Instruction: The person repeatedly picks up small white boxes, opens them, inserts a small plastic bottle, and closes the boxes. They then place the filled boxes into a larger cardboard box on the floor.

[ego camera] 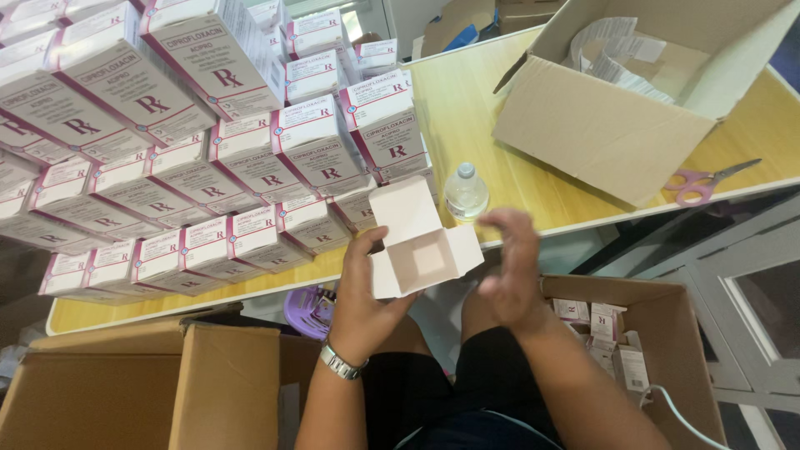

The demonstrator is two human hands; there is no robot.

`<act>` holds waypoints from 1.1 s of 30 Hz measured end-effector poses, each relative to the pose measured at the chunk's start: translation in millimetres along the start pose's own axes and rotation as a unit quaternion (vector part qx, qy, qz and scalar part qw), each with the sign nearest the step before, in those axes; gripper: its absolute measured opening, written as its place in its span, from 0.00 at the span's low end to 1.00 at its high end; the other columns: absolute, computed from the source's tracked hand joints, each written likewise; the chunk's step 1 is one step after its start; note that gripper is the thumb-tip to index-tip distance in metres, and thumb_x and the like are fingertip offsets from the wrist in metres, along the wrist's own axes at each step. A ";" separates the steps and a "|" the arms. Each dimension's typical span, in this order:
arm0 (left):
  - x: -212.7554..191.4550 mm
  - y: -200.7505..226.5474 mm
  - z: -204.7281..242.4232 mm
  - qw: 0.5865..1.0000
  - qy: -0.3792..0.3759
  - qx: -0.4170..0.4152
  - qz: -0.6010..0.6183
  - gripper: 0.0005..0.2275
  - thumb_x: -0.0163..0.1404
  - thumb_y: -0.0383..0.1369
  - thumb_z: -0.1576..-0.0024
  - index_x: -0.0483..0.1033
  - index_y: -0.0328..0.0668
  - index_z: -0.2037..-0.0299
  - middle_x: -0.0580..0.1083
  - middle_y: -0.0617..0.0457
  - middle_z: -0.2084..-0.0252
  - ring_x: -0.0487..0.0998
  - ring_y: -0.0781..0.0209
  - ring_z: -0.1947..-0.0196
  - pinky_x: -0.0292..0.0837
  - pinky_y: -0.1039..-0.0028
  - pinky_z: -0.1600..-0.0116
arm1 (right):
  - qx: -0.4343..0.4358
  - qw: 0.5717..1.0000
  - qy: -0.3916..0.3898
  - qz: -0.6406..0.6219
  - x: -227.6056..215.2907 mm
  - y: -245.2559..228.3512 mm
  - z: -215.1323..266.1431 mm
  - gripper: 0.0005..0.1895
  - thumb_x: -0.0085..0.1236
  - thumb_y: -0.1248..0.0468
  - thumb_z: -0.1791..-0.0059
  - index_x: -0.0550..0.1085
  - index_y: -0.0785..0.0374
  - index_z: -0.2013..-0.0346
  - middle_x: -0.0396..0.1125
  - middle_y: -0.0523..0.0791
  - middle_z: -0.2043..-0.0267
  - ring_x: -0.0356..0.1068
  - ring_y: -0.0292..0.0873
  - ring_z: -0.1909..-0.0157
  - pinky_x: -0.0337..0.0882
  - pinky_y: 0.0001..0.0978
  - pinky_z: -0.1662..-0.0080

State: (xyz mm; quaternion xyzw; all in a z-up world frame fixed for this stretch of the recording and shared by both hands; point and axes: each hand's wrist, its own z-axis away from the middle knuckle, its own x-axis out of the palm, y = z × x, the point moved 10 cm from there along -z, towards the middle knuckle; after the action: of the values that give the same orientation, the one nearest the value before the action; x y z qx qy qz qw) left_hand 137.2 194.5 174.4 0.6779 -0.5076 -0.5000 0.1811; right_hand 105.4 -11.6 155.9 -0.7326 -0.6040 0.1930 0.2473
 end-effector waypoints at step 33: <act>133.7 -16.9 -71.8 0.982 -0.026 -0.040 0.180 0.55 0.67 0.29 0.56 0.35 0.46 0.24 0.55 0.36 0.24 0.59 0.41 0.26 0.62 0.51 0.31 | 0.023 0.979 0.029 0.200 -96.4 -49.4 -77.3 0.45 0.65 0.76 0.49 0.46 0.58 0.28 0.54 0.54 0.33 0.65 0.48 0.34 0.77 0.37 0.38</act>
State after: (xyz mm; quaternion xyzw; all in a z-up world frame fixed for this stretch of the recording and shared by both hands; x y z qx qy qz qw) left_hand 205.5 66.6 126.8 0.5544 -0.6053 -0.4965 0.2822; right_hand 92.5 -108.8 245.8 -0.8377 -0.4337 0.2313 0.2380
